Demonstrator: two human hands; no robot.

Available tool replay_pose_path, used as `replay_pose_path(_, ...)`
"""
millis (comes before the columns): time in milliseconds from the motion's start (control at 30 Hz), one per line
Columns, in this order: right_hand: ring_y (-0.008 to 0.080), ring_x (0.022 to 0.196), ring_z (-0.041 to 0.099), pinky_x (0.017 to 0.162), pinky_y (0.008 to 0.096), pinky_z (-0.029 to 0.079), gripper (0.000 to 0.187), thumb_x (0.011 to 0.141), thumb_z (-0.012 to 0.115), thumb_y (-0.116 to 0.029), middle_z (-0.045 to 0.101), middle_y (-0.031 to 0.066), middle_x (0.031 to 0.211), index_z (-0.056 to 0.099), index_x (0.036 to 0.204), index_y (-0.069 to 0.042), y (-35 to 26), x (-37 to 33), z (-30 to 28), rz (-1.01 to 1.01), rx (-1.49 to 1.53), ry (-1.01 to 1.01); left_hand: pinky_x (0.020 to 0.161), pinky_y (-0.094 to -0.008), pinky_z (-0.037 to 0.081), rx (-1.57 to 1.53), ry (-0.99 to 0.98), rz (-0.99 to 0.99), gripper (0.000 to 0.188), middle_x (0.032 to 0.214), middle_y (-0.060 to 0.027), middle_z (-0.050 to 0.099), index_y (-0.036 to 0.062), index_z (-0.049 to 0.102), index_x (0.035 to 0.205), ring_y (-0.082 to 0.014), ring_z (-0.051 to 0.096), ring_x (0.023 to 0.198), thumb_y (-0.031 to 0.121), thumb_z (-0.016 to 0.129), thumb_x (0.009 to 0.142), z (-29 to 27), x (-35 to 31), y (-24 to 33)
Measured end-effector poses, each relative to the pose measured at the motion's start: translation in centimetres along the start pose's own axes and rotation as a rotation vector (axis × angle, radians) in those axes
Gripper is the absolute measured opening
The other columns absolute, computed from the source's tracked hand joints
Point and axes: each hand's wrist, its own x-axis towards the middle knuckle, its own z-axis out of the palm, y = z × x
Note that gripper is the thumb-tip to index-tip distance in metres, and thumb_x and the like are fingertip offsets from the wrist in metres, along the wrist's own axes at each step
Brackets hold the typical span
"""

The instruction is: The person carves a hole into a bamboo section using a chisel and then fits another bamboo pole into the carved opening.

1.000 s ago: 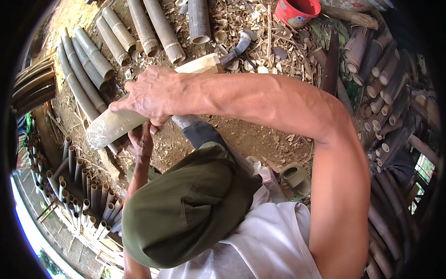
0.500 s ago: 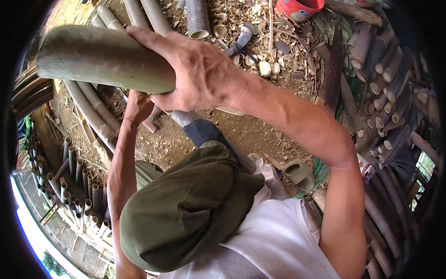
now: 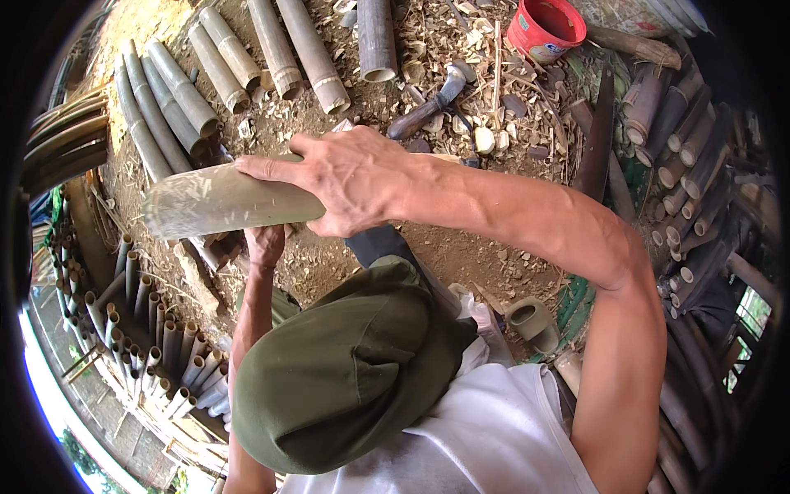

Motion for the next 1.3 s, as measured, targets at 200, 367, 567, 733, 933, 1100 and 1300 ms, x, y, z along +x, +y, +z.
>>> replay_pose_path(200, 0.0352, 0.093, 0.067, 0.085, 0.0420, 0.059, 0.105, 0.067, 0.080, -0.026, 0.058, 0.0166, 0.117, 0.024, 0.155, -0.018, 0.4, -2.4, 4.6, 0.171, 0.272, 0.078, 0.084, -0.0348, 0.054, -1.142, 0.313, -0.679, 0.016, 0.105, -0.0101, 0.071, 0.0034, 0.065, 0.103, -0.0249, 0.068, 0.094, 0.009, 0.067, 0.089, 1.0, 1.4, 5.5)
replay_pose_path(367, 0.0413, 0.099, 0.062, 0.094, 0.0460, 0.053, 0.106, 0.070, 0.080, -0.028, 0.055, 0.0242, 0.117, 0.021, 0.155, -0.005, 5.1, -13.8, 12.6, 0.448, 0.273, 0.224, 0.091, -0.0384, 0.056, -1.294, 0.100, -0.390, 0.025, 0.106, -0.0117, 0.068, 0.0038, 0.057, 0.111, -0.0238, 0.067, 0.103, 0.015, 0.068, 0.092, -4.7, 2.2, 2.8)
replay_pose_path(567, 0.0370, 0.117, 0.049, 0.100, 0.0489, 0.046, 0.073, 0.081, 0.072, -0.027, 0.044, 0.0242, 0.126, 0.042, 0.142, -0.001, 9.1, -11.8, 18.6, 0.422, -0.023, 0.372, 0.057, -0.0329, 0.059, -1.033, 0.235, -1.183, 0.039, 0.077, -0.0097, 0.063, 0.0009, 0.049, 0.110, -0.0207, 0.069, 0.069, 0.032, 0.066, 0.095, -6.0, -0.3, -5.9)
replay_pose_path(733, 0.0361, 0.114, 0.048, 0.097, 0.0496, 0.048, 0.074, 0.086, 0.069, -0.030, 0.040, 0.0240, 0.127, 0.035, 0.143, 0.003, 13.3, 10.5, 15.9, 0.456, 0.145, 0.607, 0.088, -0.0503, 0.052, -0.306, -0.371, -1.252, 0.061, 0.098, -0.0296, 0.067, -0.0029, 0.048, 0.115, -0.0473, 0.065, 0.093, 0.042, 0.071, 0.083, 4.2, -9.9, -5.9)
replay_pose_path(933, 0.0427, 0.116, 0.050, 0.095, 0.0512, 0.049, 0.102, 0.083, 0.072, -0.038, 0.039, 0.0285, 0.133, 0.009, 0.155, -0.002, 17.9, 25.1, 15.9, 0.701, 0.104, 0.349, 0.095, -0.0527, 0.046, -0.203, -0.266, -1.229, 0.064, 0.122, -0.0279, 0.049, -0.0063, 0.042, 0.126, -0.0468, 0.054, 0.109, 0.027, 0.073, 0.080, 6.6, -12.2, 0.4)
replay_pose_path(1100, 0.0358, 0.113, 0.058, 0.095, 0.0462, 0.053, 0.089, 0.088, 0.069, -0.028, 0.049, 0.0243, 0.131, 0.014, 0.155, -0.005, 20.4, 23.5, 13.6, 0.753, 0.509, 0.506, 0.096, -0.0438, 0.047, -0.597, -0.001, -1.134, 0.054, 0.115, -0.0227, 0.058, -0.0030, 0.055, 0.123, -0.0361, 0.059, 0.106, 0.031, 0.071, 0.084, 4.1, -8.2, 1.2)
replay_pose_path(1300, 0.0288, 0.108, 0.061, 0.092, 0.0451, 0.059, 0.078, 0.088, 0.072, -0.020, 0.050, 0.0168, 0.131, 0.026, 0.148, 0.000, 4.3, 10.3, 13.1, 0.150, 1.708, 0.217, 0.102, -0.0398, 0.045, -1.474, 0.237, -1.056, 0.067, 0.127, -0.0182, 0.059, -0.0042, 0.047, 0.137, -0.0254, 0.055, 0.121, 0.049, 0.058, 0.097, -5.8, -2.0, -3.5)
